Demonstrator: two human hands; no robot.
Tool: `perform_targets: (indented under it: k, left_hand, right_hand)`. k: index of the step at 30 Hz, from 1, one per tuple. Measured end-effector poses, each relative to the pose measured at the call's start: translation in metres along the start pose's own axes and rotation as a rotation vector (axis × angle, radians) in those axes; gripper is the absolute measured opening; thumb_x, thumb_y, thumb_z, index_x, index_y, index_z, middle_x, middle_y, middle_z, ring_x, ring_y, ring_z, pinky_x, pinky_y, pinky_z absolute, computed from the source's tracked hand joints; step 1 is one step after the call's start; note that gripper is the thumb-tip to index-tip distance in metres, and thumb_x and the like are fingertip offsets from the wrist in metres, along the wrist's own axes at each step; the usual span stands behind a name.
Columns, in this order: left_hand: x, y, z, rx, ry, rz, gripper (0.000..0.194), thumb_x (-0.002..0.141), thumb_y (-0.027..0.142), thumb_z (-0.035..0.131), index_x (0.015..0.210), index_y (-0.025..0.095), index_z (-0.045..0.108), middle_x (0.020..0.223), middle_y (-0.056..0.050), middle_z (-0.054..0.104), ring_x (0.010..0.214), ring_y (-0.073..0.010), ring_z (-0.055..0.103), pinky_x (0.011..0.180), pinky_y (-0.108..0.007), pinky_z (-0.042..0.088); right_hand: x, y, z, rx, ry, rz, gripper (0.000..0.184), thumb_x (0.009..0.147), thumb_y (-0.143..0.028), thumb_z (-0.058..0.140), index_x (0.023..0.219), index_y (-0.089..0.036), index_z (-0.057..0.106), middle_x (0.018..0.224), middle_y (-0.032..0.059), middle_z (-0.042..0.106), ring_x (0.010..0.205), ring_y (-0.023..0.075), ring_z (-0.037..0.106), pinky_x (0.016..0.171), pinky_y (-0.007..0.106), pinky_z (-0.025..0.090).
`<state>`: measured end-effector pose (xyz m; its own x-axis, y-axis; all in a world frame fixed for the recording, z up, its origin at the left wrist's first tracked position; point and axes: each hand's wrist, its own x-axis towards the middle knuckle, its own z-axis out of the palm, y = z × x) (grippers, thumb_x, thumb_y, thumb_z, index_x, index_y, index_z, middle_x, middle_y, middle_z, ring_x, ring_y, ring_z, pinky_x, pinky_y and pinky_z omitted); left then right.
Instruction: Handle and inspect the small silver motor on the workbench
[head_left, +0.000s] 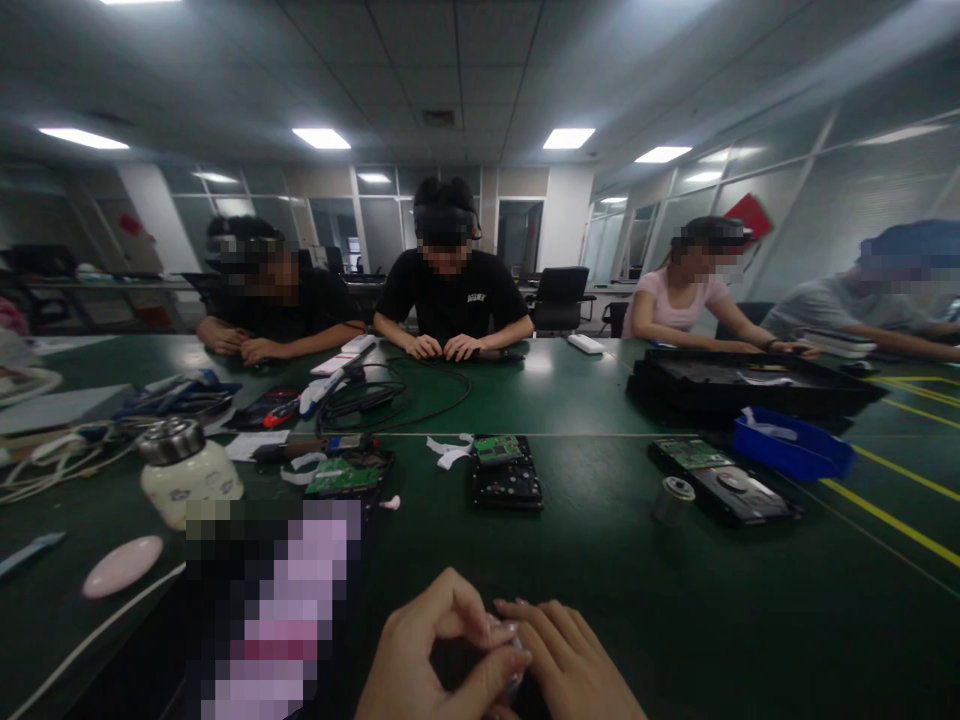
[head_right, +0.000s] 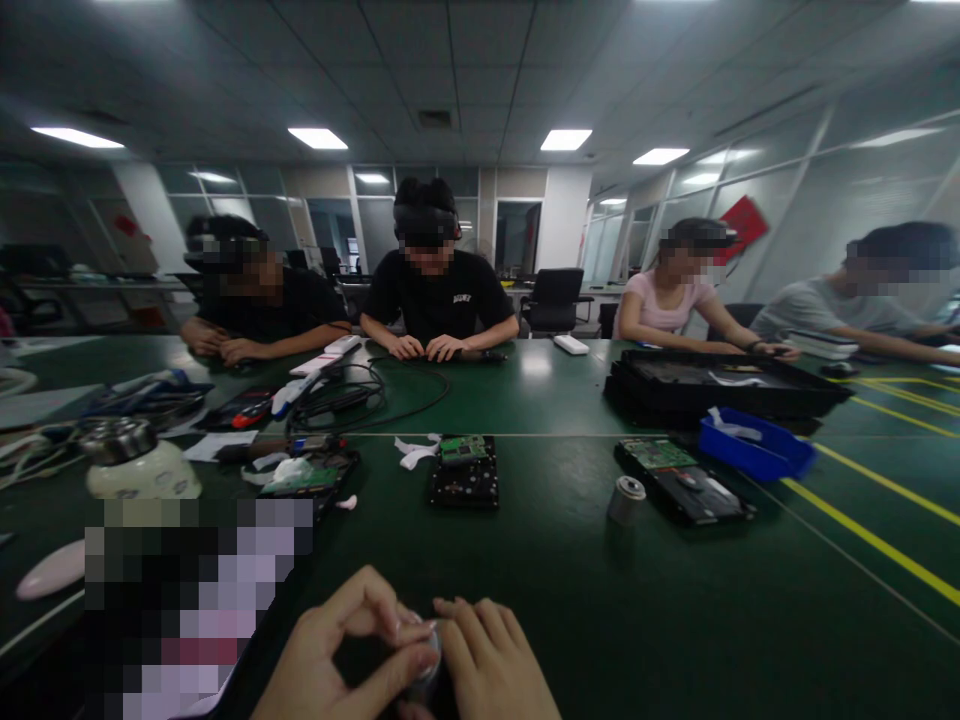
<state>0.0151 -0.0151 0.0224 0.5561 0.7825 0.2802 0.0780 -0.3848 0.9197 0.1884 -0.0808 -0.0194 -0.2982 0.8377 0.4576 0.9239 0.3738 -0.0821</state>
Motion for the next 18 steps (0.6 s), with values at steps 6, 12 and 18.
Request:
perform_targets:
  k: [6,12,18]
  left_hand:
    - [-0.0009,-0.0001,-0.0046,0.178,0.028,0.155,0.017,0.076,0.018,0.068,0.073,0.022,0.052,0.067,0.003,0.070,0.067,-0.0148,0.073,0.065,-0.019,0.058]
    - [-0.0003,0.0042,-0.0056,0.143,0.030,0.167,0.017,0.078,0.018,0.069,0.076,0.023,0.053,0.069,0.006,0.074,0.071,-0.0127,0.075,0.066,-0.014,0.057]
    - [0.0017,0.0017,-0.0058,0.172,0.022,0.185,0.015,0.076,0.014,0.068,0.078,0.023,0.056,0.072,0.006,0.074,0.069,-0.0116,0.074,0.064,-0.013,0.055]
  right_hand:
    - [0.0010,-0.0020,-0.0015,0.007,0.024,-0.007,0.041,0.085,-0.052,0.062,0.111,-0.020,0.062,0.113,0.0059,0.069,0.092,0.0244,0.066,0.077,0.036,0.053]
    - [0.0029,-0.0035,-0.0018,-0.010,0.111,-0.025,0.042,0.086,-0.053,0.060,0.111,-0.019,0.059,0.108,0.0045,0.070,0.087,0.0230,0.067,0.074,0.035,0.053]
    - [0.0003,0.0022,0.0054,-0.058,0.100,-0.074,0.041,0.090,-0.053,0.055,0.111,-0.019,0.059,0.109,0.0060,0.070,0.087,0.0212,0.066,0.074,0.032,0.051]
